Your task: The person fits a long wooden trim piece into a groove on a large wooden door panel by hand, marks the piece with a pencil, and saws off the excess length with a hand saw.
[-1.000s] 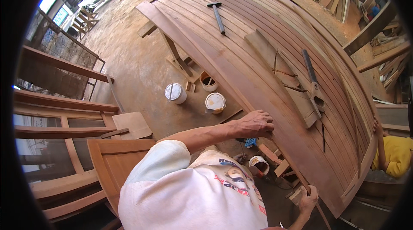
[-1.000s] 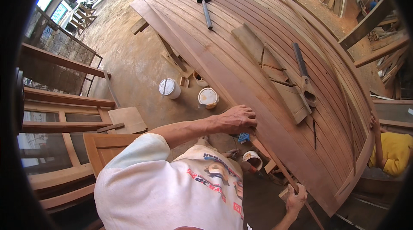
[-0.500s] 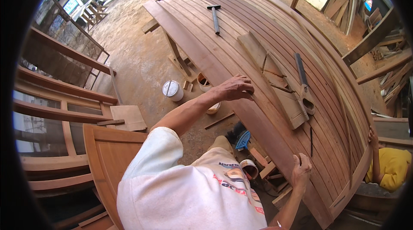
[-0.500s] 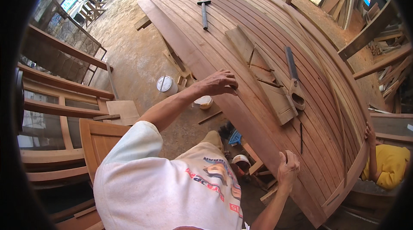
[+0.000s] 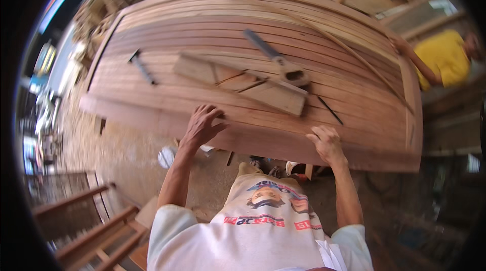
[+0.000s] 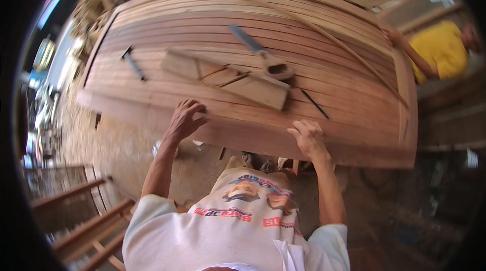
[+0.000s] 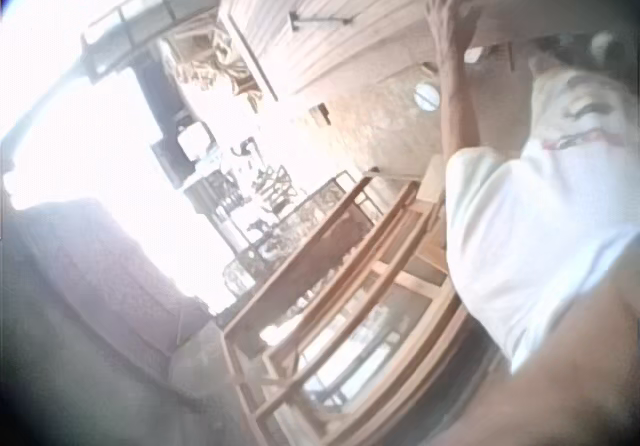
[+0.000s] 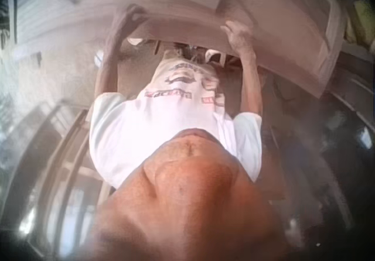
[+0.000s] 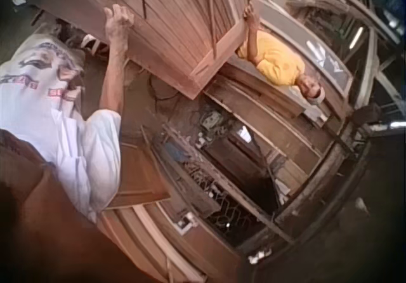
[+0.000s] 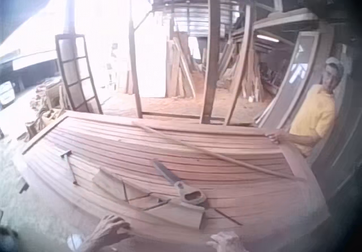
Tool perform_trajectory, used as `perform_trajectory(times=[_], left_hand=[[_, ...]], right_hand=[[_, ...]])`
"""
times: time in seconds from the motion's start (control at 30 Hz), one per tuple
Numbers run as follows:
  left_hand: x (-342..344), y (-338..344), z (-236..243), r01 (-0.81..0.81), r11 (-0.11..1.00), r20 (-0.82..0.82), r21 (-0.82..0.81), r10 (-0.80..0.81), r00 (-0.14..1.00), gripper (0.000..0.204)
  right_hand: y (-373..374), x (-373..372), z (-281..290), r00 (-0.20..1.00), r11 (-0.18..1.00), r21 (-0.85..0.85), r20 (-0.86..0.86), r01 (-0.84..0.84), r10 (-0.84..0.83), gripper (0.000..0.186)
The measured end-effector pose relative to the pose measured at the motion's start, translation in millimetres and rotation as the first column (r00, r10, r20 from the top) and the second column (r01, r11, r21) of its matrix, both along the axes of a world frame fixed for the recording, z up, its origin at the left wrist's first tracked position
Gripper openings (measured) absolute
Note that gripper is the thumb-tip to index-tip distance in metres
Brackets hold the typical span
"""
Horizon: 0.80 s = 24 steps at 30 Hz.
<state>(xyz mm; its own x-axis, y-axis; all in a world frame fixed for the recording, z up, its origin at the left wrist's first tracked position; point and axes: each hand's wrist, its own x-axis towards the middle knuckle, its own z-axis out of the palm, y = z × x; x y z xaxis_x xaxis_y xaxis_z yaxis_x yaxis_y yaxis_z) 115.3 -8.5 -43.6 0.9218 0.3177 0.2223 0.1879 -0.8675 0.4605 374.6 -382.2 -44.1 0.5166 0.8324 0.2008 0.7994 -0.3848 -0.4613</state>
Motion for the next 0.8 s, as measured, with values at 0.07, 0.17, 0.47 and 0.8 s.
perform_trajectory(times=[0.07,0.17,0.47,0.8], left_hand=[[10,-34,5,-0.009,1.000,0.031,-0.016,0.009,0.999,0.039],[32,-75,11,0.009,1.000,0.047,-0.021,-0.008,0.999,0.030],[42,-59,-35,0.033,0.989,0.086,-0.143,-0.021,0.996,0.013],[54,-58,-42,0.051,0.983,0.029,-0.178,-0.047,0.998,0.014]], right_hand=[[10,4,-2,1.000,0.998,0.063,0.016,-0.024,0.023,0.024],[11,9,-12,0.998,0.999,-0.007,0.060,-0.033,0.033,0.030],[8,-2,-34,0.995,0.995,0.031,-0.008,0.099,-0.099,0.030],[-52,22,-31,0.945,0.926,0.241,0.079,0.290,-0.317,0.034]])
